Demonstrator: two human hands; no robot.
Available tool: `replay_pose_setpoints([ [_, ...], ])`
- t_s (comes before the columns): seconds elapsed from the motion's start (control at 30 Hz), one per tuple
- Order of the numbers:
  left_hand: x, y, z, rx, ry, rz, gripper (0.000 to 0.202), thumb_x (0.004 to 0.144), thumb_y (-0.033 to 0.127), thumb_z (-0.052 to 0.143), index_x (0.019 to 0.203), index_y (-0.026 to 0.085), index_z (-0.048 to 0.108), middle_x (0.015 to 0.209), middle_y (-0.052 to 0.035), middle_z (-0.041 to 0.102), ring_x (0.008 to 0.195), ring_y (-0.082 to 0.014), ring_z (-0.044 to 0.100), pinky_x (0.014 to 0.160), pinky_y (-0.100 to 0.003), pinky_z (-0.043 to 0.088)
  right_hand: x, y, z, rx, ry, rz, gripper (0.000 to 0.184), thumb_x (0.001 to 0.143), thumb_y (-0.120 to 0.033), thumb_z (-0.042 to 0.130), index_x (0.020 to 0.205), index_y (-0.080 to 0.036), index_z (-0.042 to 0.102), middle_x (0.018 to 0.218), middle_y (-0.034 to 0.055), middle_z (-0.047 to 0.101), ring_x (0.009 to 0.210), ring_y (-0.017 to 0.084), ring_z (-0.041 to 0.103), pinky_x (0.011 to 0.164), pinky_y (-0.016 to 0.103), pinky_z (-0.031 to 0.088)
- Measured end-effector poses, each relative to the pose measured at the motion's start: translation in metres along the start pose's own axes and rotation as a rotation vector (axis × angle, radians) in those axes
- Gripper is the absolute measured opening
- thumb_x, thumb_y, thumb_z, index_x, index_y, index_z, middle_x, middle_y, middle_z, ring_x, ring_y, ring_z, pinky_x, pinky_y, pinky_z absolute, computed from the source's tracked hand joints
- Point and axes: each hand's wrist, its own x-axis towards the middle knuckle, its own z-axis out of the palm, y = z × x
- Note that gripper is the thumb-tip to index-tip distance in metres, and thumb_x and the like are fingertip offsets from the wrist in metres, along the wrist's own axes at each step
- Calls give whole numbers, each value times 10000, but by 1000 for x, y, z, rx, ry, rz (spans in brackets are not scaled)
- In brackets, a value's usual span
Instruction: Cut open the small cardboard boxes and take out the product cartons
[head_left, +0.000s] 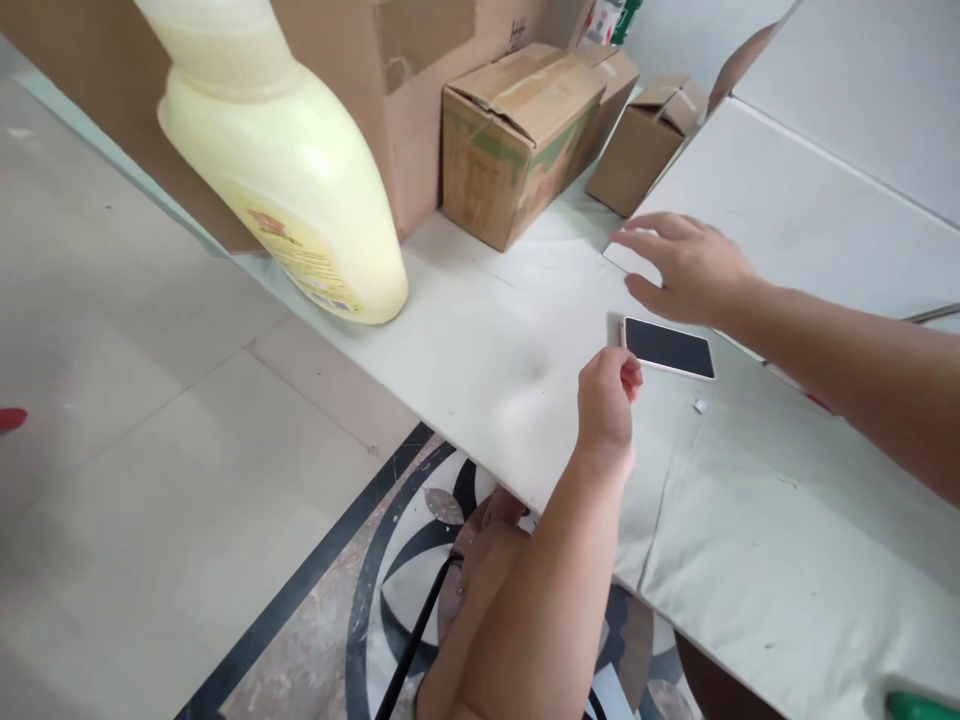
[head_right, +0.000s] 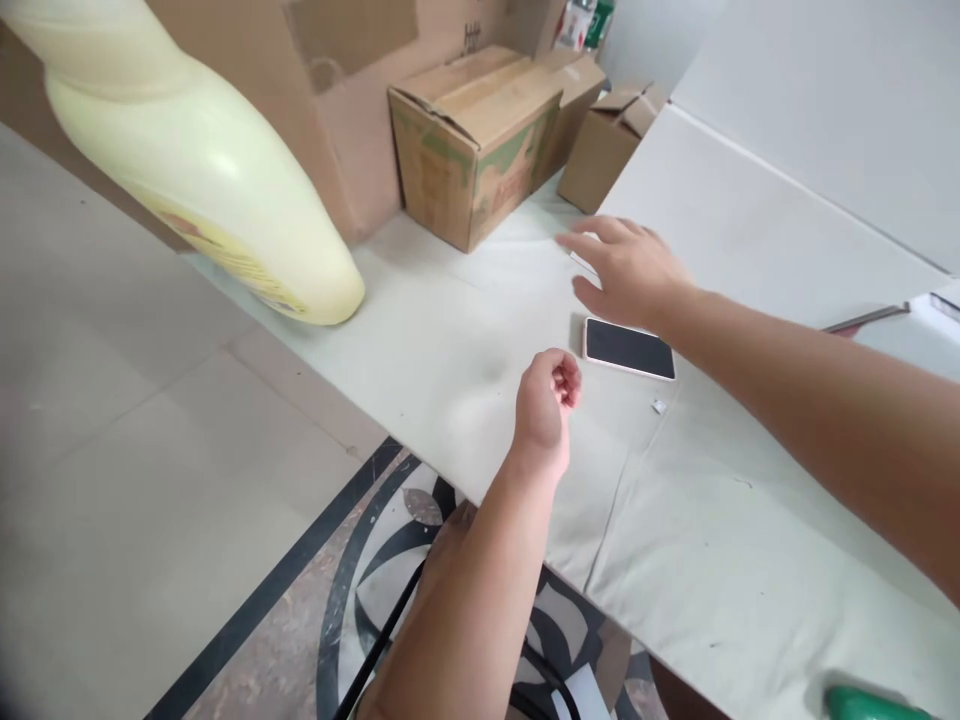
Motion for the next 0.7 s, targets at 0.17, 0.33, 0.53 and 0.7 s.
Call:
replay_pose_setpoints([
  [0.17,7,17,-15,-54,66,-28,263,884,167,518,622,180,512,632,17,447,580,-105,364,638,-298,276,93,-84,-34,-110,41,27,609,993,-337,444,1598,-260,445,1640,81,429,1466,326,469,1199,521,436],
  [0.33,9,19,-22,-79,41,15,285,895,160,505,612,184,482,604,22,435,570,-105,346,626,-299,275,143,-123,-47,-221,46,91,598,981,-319,496,1541,-111,474,1614,161,420,1511,372,415,1213,540,378],
  [0.53,10,25,-26,-150,42,31,290,914,187,490,624,177,509,606,23,437,566,-98,357,624,-285,279,142,-134,-45,-298,20,130,599,981,-274,522,1498,22,456,1536,241,472,1425,391,502,1183,557,428],
  [0.7,8,29,-30,-167,62,35,277,901,214,524,626,176,517,626,15,451,581,-101,368,626,-283,281,129,-130,-38,-275,5,187,560,991,-255,490,1483,9,450,1559,249,450,1409,395,507,1109,538,514],
])
